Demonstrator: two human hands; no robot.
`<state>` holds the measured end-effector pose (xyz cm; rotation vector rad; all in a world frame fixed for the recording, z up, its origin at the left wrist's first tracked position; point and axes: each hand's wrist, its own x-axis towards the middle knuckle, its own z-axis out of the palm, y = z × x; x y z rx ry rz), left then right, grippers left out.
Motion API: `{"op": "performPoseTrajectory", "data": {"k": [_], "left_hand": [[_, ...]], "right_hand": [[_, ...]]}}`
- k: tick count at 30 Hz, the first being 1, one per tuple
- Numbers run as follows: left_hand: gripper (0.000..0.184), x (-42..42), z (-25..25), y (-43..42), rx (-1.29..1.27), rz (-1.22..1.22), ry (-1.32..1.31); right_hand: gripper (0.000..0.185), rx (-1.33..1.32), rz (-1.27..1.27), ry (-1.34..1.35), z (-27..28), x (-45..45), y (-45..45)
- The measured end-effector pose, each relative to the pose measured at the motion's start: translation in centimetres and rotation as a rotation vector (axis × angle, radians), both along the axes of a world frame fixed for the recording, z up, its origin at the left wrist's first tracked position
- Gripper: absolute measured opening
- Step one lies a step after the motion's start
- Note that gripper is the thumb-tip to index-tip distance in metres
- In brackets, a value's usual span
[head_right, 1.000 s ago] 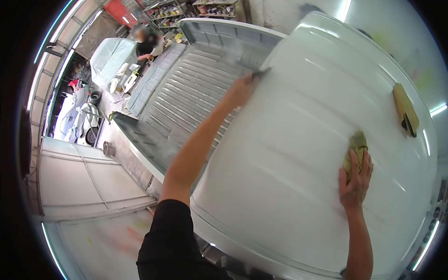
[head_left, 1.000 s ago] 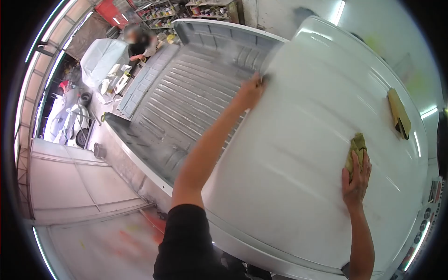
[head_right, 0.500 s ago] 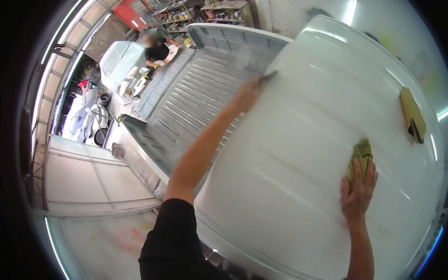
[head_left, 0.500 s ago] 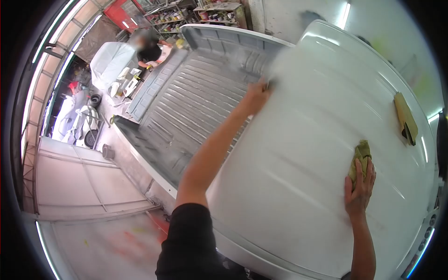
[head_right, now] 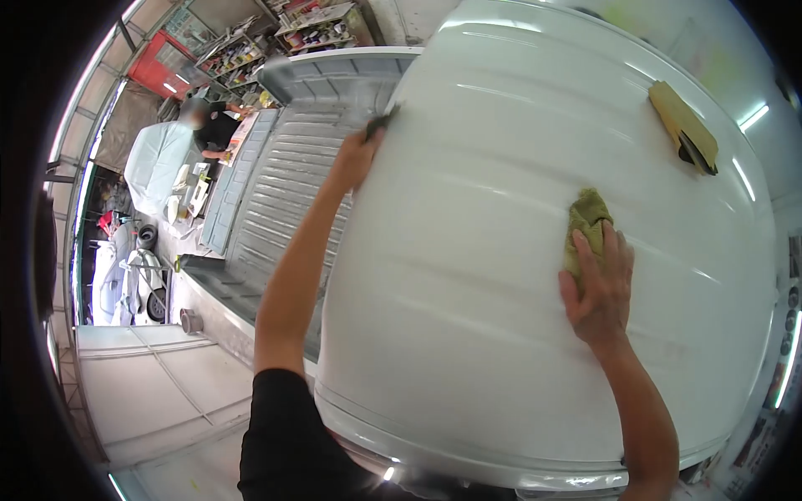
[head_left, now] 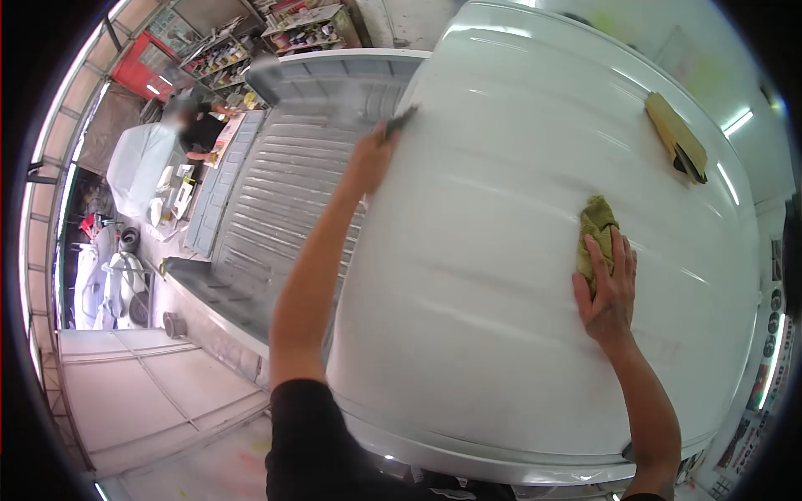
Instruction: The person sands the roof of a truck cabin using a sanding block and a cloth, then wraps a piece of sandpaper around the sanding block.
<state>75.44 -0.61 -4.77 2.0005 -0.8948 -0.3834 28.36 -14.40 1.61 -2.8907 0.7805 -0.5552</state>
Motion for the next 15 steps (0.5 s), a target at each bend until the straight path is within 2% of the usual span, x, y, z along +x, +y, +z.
{"op": "performPoseTrajectory", "data": {"k": [1,3,5,6,8,11,12,14,15], "left_hand": [[0.044,1.0,1.8,-3.1,0.117,0.015,0.008],[0.043,3.3,1.9,-8.8,0.038,0.044,-0.041],[0.042,3.7,0.9,-10.6,0.108,0.049,-0.107],[0.041,4.3,0.7,-10.2,0.165,0.054,-0.150],[0.040,-0.1,2.8,-4.1,0.094,0.052,-0.180],[0.040,-2.5,-0.5,3.5,-0.126,0.020,-0.134],[0.040,-2.6,-1.2,4.4,-0.173,0.003,-0.144],[0.042,-1.5,1.3,1.9,0.069,0.060,0.060],[0.043,0.8,0.3,-0.8,0.050,0.023,-0.039]], "right_hand": [[0.061,0.002,-0.010,0.007,-0.1,-0.1,0.0],[0.062,-0.007,-0.021,0.016,-0.1,0.0,0.1],[0.062,-0.030,-0.018,0.022,-0.1,-0.1,-0.1],[0.062,-0.020,-0.013,0.014,-0.1,0.0,0.2],[0.062,-0.024,-0.012,-0.005,-0.3,0.2,0.5],[0.062,-0.010,-0.009,-0.012,0.2,-0.1,0.0],[0.061,0.006,-0.014,-0.011,0.2,-0.1,0.2],[0.061,0.006,-0.012,-0.003,0.1,-0.1,0.1],[0.061,-0.004,-0.005,0.000,0.1,0.0,-0.1]]}}
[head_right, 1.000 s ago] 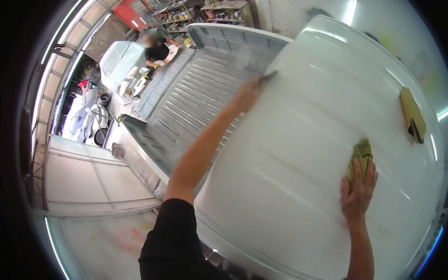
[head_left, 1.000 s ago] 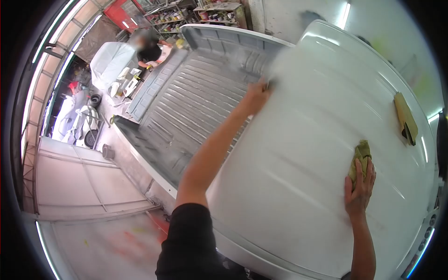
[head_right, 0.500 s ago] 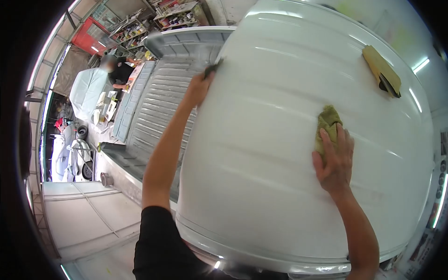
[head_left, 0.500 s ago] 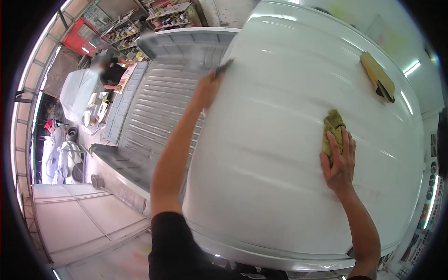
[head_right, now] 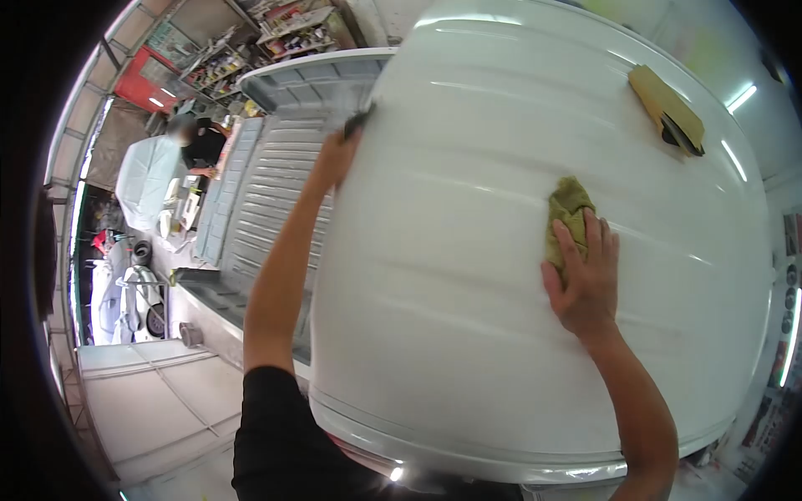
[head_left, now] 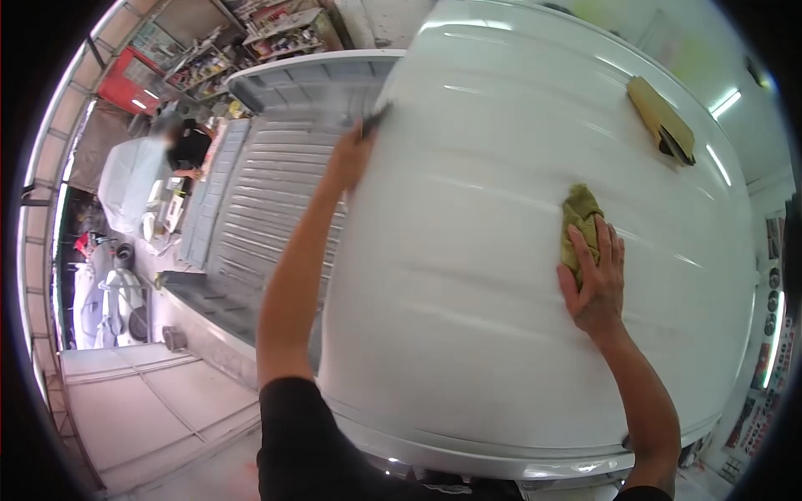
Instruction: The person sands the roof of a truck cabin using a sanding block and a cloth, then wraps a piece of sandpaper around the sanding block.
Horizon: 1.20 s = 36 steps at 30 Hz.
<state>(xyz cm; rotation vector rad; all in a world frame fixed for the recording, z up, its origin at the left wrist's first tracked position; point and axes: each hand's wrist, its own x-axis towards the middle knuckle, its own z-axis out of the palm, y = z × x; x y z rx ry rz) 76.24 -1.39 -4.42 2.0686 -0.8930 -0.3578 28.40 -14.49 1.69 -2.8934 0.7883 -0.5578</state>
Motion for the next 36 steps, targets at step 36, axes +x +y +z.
{"op": "performPoseTrajectory", "data": {"k": [36], "left_hand": [[0.043,2.5,-0.3,-8.8,0.114,-0.002,-0.124]], "right_hand": [[0.057,0.002,0.002,0.024,0.4,-0.1,0.4]]}}
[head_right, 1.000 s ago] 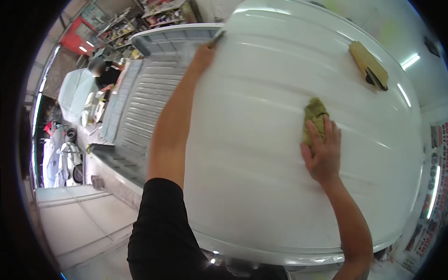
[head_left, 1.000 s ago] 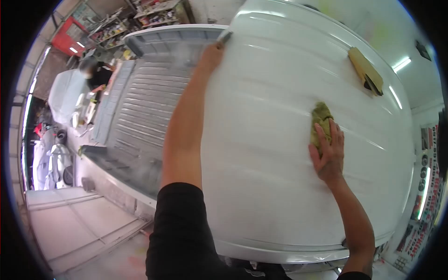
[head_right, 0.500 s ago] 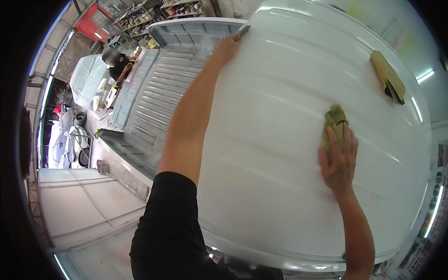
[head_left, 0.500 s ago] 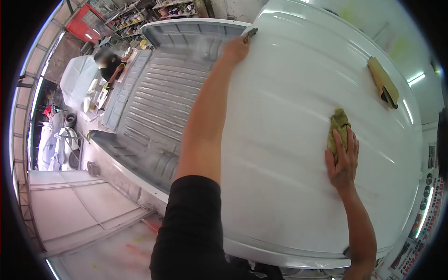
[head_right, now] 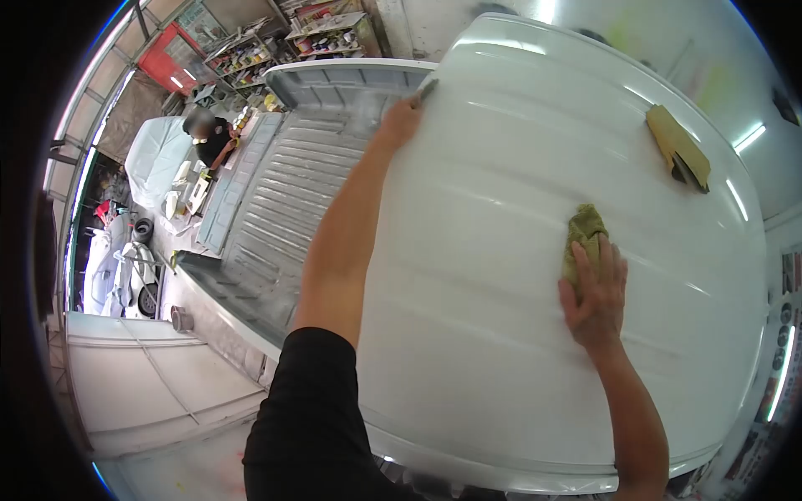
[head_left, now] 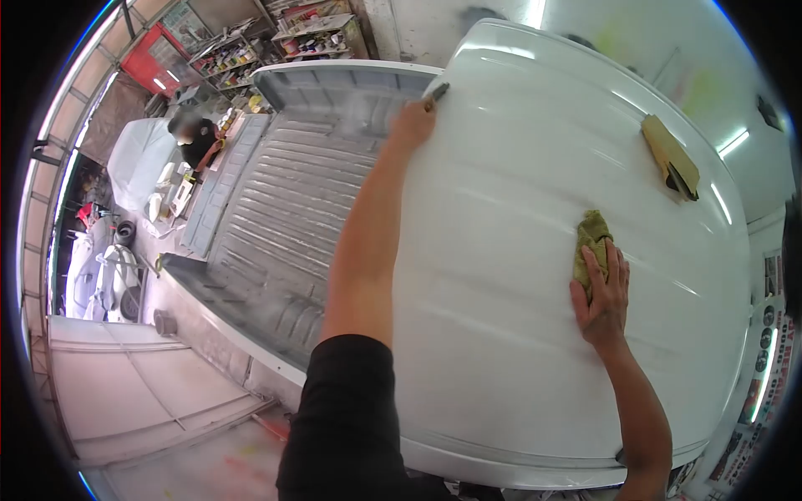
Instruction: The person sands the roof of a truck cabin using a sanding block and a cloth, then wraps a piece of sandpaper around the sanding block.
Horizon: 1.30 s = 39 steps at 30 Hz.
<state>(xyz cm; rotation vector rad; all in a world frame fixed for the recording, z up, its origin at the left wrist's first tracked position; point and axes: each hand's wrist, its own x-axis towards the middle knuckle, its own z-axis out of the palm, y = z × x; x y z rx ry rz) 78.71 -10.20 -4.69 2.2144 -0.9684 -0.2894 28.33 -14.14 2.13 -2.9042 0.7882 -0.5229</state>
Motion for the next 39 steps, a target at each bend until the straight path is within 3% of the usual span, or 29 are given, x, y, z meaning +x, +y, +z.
{"op": "performPoseTrajectory", "data": {"k": [3,6,9,10,14,17,19,21,24,26,29,31,32,34,36,39], "left_hand": [[0.043,-3.8,1.0,8.7,-0.089,-0.020,0.091],[0.045,-6.9,-0.1,15.6,-0.267,-0.107,-0.156],[0.046,-5.4,-0.1,12.4,-0.156,-0.058,-0.069],[0.046,-4.2,1.5,9.1,-0.016,0.040,0.066],[0.045,1.0,1.6,-0.9,-0.069,-0.013,0.004],[0.044,-2.9,2.1,3.7,-0.136,-0.013,-0.033],[0.046,-4.9,1.3,10.6,-0.099,-0.030,0.078],[0.046,-6.8,-0.6,15.7,-0.247,-0.163,-0.108],[0.045,-5.2,0.6,12.7,-0.172,-0.088,0.116],[0.042,-2.0,1.5,5.8,-0.069,-0.011,0.085],[0.041,1.6,0.4,-1.2,-0.171,-0.017,0.083],[0.042,1.7,-0.5,-0.6,-0.198,-0.017,0.093],[0.041,-1.4,1.9,2.8,-0.120,-0.033,0.011],[0.043,-4.9,2.3,9.7,-0.129,-0.074,0.030],[0.048,-7.5,1.7,14.4,-0.148,-0.161,-0.137],[0.052,-5.7,2.2,10.9,-0.069,-0.117,-0.090]], "right_hand": [[0.058,-0.027,-0.031,0.024,-0.2,0.0,0.2],[0.062,-0.013,-0.044,0.001,-0.6,-0.1,0.1],[0.062,-0.004,-0.024,-0.012,-0.4,0.0,-0.1],[0.062,0.010,-0.025,-0.014,-0.8,-0.1,0.2],[0.061,-0.023,-0.018,-0.009,-0.5,-0.5,-0.5],[0.061,-0.020,-0.019,-0.014,-0.4,-0.2,0.0],[0.061,-0.019,-0.030,-0.014,-0.5,0.0,-0.1],[0.061,-0.019,-0.036,-0.015,-0.7,0.1,-0.2],[0.061,0.006,-0.028,0.001,-0.7,0.0,-0.5],[0.061,0.012,-0.032,0.005,-0.6,0.1,-0.4],[0.061,0.004,-0.020,0.001,-0.4,0.1,-0.3],[0.061,-0.005,-0.001,-0.007,-0.6,0.0,-0.4],[0.061,-0.006,0.000,-0.020,-0.6,0.1,-0.4],[0.061,0.003,-0.016,0.004,-0.3,0.0,0.0],[0.061,0.002,-0.032,-0.002,-0.5,0.4,-0.3],[0.061,0.009,-0.022,0.006,-0.8,0.1,-0.4]]}}
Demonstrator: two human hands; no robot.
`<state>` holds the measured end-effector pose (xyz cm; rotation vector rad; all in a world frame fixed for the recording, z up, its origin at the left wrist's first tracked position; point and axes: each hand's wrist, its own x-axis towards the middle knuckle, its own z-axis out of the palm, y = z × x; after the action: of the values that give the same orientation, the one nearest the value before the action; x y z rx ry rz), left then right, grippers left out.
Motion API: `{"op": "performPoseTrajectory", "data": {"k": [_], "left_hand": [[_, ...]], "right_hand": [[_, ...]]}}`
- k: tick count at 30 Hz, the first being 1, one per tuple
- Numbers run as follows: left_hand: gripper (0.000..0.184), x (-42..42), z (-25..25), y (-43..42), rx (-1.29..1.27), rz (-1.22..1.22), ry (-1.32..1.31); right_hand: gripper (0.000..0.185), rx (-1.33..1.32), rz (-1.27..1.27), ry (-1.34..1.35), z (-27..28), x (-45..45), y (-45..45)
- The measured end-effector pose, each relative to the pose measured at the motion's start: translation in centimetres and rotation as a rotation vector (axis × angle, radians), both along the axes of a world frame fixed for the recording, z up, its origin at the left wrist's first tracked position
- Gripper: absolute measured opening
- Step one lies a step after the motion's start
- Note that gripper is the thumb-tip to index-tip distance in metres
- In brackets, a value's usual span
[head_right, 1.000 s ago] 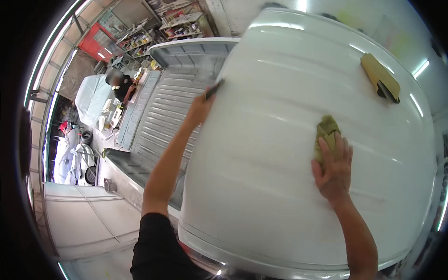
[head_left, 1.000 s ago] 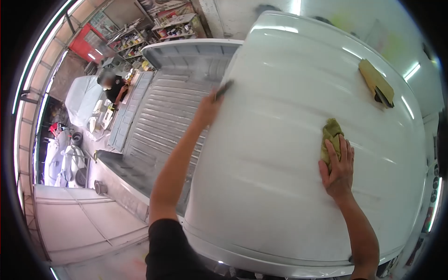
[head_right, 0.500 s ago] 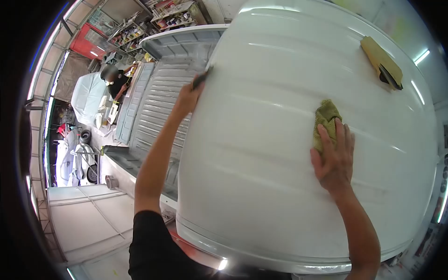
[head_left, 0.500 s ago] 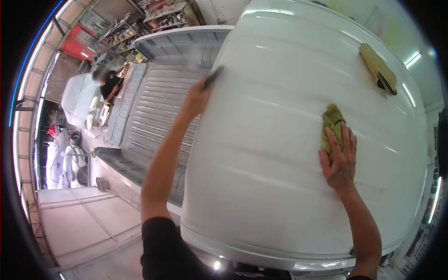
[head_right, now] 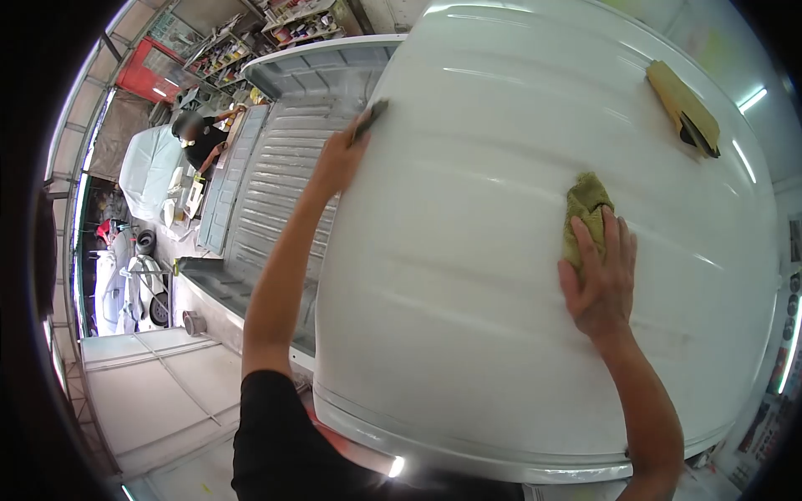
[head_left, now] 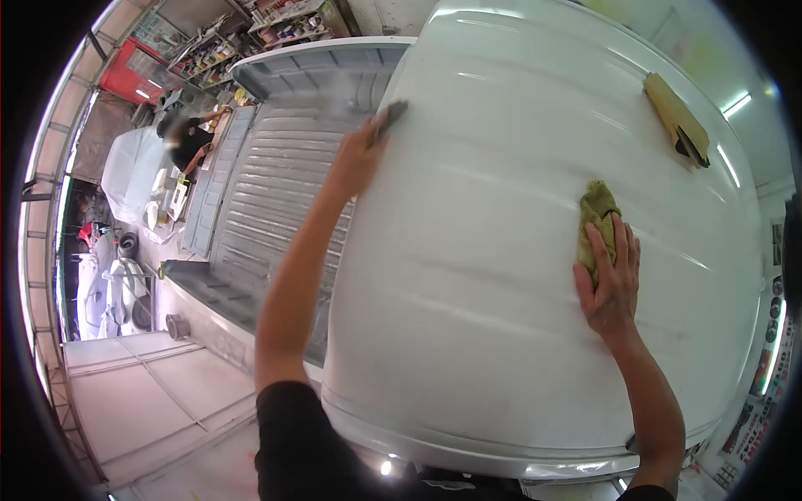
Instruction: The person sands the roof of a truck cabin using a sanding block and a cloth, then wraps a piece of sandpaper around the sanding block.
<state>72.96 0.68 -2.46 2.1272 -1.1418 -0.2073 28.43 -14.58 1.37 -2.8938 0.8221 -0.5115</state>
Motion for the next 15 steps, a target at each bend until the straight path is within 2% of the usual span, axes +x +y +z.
{"op": "performPoseTrajectory", "data": {"k": [1,3,5,6,9,12,15], "left_hand": [[0.051,0.9,0.5,-3.1,-0.070,-0.001,0.002],[0.050,3.8,1.8,-9.7,0.082,0.064,-0.053],[0.048,4.1,2.9,-12.0,0.126,0.086,-0.007],[0.046,3.8,3.1,-12.0,0.167,0.097,0.015],[0.043,0.3,1.2,-4.7,-0.035,0.007,-0.088],[0.042,-1.0,-1.6,0.3,-0.211,-0.069,-0.345],[0.043,-0.2,1.8,-6.0,0.007,0.025,-0.212]], "right_hand": [[0.062,0.004,0.000,-0.004,-0.1,0.0,0.1],[0.062,-0.014,0.004,-0.017,0.2,0.1,-0.2],[0.062,-0.012,0.018,-0.019,0.1,-0.1,0.1],[0.062,-0.012,0.025,-0.016,0.3,-0.4,0.3],[0.061,-0.004,0.024,-0.031,0.2,-0.3,0.1],[0.061,0.001,-0.002,-0.027,0.0,0.0,-0.1],[0.061,-0.001,0.011,-0.014,0.0,-0.1,-0.2]]}}
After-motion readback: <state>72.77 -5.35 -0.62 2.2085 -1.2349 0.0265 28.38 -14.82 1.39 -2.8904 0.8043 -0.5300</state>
